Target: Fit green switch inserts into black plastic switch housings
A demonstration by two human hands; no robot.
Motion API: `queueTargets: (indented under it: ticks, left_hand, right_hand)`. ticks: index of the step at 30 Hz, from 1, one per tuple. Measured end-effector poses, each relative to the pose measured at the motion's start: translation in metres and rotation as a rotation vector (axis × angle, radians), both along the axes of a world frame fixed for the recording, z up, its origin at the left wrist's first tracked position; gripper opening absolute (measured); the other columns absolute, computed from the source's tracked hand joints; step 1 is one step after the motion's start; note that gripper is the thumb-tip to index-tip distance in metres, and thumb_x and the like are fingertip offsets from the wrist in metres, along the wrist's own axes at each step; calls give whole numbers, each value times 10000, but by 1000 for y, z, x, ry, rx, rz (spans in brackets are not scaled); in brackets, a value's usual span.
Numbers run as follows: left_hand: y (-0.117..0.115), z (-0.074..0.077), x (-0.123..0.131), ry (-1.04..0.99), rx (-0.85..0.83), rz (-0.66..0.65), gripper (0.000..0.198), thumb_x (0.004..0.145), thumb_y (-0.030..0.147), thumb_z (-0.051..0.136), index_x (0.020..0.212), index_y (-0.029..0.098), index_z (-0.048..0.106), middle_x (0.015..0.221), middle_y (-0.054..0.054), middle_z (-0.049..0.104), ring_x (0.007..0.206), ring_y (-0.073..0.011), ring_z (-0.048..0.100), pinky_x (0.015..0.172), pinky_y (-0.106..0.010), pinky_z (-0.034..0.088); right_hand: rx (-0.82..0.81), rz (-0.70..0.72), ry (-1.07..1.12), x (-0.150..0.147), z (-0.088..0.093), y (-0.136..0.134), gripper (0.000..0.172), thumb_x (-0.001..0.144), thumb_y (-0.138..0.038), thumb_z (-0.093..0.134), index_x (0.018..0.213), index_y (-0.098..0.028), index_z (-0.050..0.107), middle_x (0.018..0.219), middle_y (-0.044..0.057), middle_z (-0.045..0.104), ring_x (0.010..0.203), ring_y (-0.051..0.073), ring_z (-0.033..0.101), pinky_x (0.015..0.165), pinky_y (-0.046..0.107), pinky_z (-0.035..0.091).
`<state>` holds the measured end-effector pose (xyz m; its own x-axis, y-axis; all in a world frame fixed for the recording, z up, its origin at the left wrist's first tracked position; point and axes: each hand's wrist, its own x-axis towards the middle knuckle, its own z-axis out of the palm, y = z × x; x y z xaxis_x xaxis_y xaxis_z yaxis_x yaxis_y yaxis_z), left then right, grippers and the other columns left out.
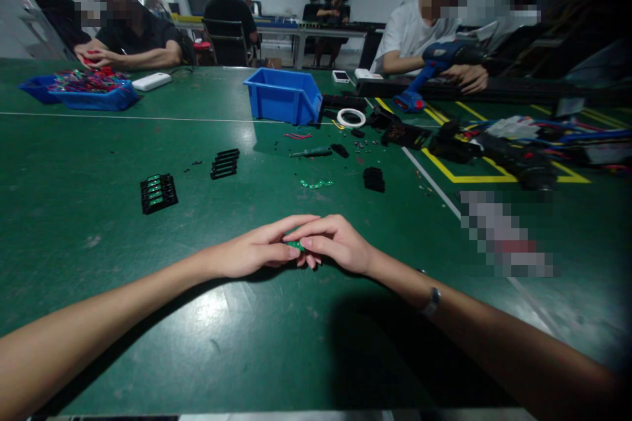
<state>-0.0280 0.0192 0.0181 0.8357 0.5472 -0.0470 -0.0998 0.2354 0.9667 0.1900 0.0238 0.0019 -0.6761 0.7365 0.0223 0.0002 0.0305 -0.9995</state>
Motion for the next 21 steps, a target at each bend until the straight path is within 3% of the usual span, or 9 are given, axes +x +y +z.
queueTargets:
  ticks: [3,6,8,11,12,14,16,21]
  left_hand:
    - [0,-1,-2,38,6,30,645,956,213,583,1554,234,342,1098,-85,655,949,-193,608,799,-304,435]
    - [-1,-2,-5,108,30,57,651,964,250,590,1561,285,332,916,-13,604,662,-104,488,583,-227,321]
    - [-1,-3,-6,133,49,63,655,974,275,584,1569,307,311,896,1,590,618,-90,446,556,-218,290]
    - [1,-4,-7,128,142,87,644,960,282,605,1554,286,357,1175,-63,627,909,-166,593,755,-273,444]
    - [1,-4,-7,117,188,93,635,952,274,614,1543,271,382,1315,-83,591,1091,-213,585,890,-320,454]
    - [2,-4,-7,99,263,92,612,946,257,618,1523,247,416,1511,-88,473,1360,-273,449,1098,-388,359]
    - [3,-4,-7,98,286,73,598,960,256,601,1525,241,406,1560,-83,432,1432,-284,385,1160,-408,300]
    - [3,-3,-8,97,278,62,572,973,250,588,1517,236,414,1546,-87,451,1430,-283,395,1171,-416,292]
  right_hand:
    - [15,14,-20,0,4,0,333,912,-332,676,1146,-103,737,713,38,698,577,131,620,553,230,505]
    - [83,37,-65,-1,11,0,308,907,-299,681,1150,-115,724,755,19,680,628,123,600,595,221,490]
    - [129,55,-83,-2,14,1,293,914,-285,672,1150,-120,721,849,32,699,699,130,611,651,227,496]
    - [158,91,-105,-2,16,2,316,928,-289,656,1192,-121,705,1001,64,716,835,163,643,758,261,512]
    - [159,105,-110,-1,17,3,330,932,-293,652,1209,-121,698,1037,72,715,870,173,648,783,270,511]
    - [154,129,-113,-1,17,3,346,939,-295,645,1235,-122,688,1088,82,711,912,183,650,808,278,506]
    - [150,148,-111,-1,19,4,343,942,-288,642,1241,-127,688,1100,80,707,906,176,644,796,267,497]
    - [165,154,-154,1,21,5,339,952,-280,628,1254,-144,696,968,44,683,762,131,583,684,229,451]
